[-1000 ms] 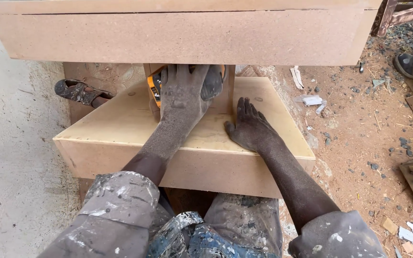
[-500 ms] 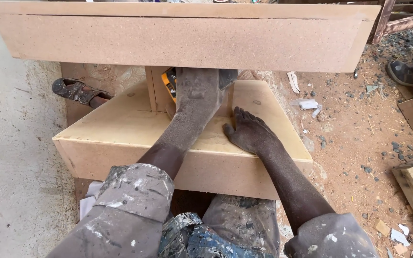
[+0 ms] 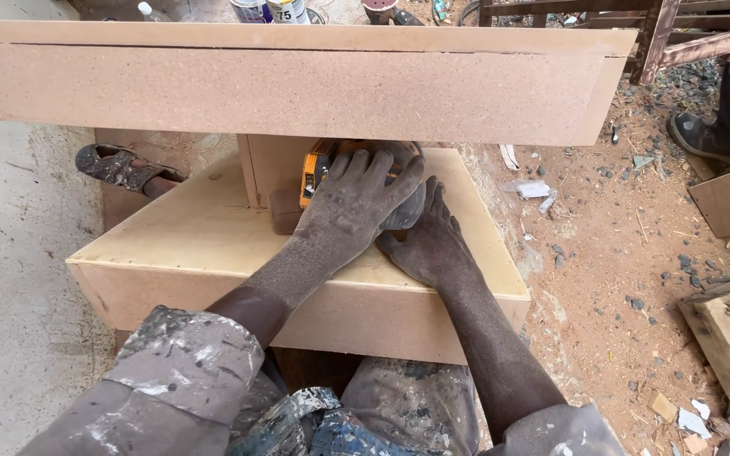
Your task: The person uses an electric sander to smooth the edges and surfaces of a wooden drawer and its supporting frame. They move the tool along the vertical sides and horizontal top of the drawer, then flip the frame to sand the underside.
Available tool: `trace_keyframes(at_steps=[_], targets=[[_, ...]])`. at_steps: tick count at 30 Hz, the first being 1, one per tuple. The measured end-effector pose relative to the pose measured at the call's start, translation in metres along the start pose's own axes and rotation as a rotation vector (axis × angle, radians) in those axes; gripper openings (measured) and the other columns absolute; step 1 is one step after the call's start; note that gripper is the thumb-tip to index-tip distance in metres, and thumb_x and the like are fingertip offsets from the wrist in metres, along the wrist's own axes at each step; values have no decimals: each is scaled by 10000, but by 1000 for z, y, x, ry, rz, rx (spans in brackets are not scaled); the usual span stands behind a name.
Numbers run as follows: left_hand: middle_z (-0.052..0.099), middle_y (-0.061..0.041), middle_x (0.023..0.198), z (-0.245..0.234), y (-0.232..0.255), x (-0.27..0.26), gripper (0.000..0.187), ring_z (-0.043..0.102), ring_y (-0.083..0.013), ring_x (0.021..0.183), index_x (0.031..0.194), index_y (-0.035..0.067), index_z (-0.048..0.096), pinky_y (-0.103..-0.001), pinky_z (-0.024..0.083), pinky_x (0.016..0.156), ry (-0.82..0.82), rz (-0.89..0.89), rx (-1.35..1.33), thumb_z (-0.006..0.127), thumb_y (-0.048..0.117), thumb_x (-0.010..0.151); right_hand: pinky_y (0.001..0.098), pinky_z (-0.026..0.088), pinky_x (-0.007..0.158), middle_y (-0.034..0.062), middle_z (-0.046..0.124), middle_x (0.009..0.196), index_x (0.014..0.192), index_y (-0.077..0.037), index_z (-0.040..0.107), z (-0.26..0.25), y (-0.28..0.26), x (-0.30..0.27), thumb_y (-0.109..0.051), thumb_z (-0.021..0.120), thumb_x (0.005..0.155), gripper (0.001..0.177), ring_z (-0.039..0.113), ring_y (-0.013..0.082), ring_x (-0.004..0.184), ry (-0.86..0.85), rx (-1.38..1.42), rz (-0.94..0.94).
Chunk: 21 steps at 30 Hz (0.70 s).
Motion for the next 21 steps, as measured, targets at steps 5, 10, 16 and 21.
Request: trace_keyframes(at_steps=[5, 10, 16, 21], targets=[[495, -126, 1148, -4, -9, -15, 903, 574, -306, 996, 1496, 260, 432, -449, 437, 941, -51, 45, -1, 834, 215, 689, 585, 288, 1229, 235, 202, 1648, 1616, -51, 118, -28, -18, -18, -454, 793, 759, 1163, 268, 411, 1514, 117, 288, -117], [483, -120, 1202, -11, -22, -36, 905, 575, -294, 1043, 1518, 282, 394, -444, 426, 993, -201, 71, 12, 829, 231, 726, 573, 457, 1132, 146, 419, 1486, 1551, -119, 260, -17, -10, -9, -348, 891, 733, 1058, 488, 339, 1388, 155, 240, -235], [480, -147, 1305, -15, -36, -56, 714, 544, -338, 1182, 1476, 296, 438, -503, 349, 1104, -412, 120, -9, 698, 111, 836, 543, 414, 1156, 248, 450, 1435, 1481, -22, 336, -4, 5, 2, -687, 803, 725, 1110, 441, 407, 1423, 58, 94, -65], [447, -159, 1346, -9, -28, -53, 634, 502, -371, 1242, 1440, 274, 452, -536, 321, 1130, -379, 142, -20, 669, 114, 866, 515, 382, 1195, 256, 479, 1464, 1464, 5, 422, -5, 0, -8, -764, 718, 754, 1087, 430, 395, 1455, -172, 40, 14]])
Point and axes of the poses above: each hand's wrist, its own x-axis towards the middle knuckle, its own z-axis out of the palm, y = z × x, the point moved 4 cm from there along x, towards the middle knuckle
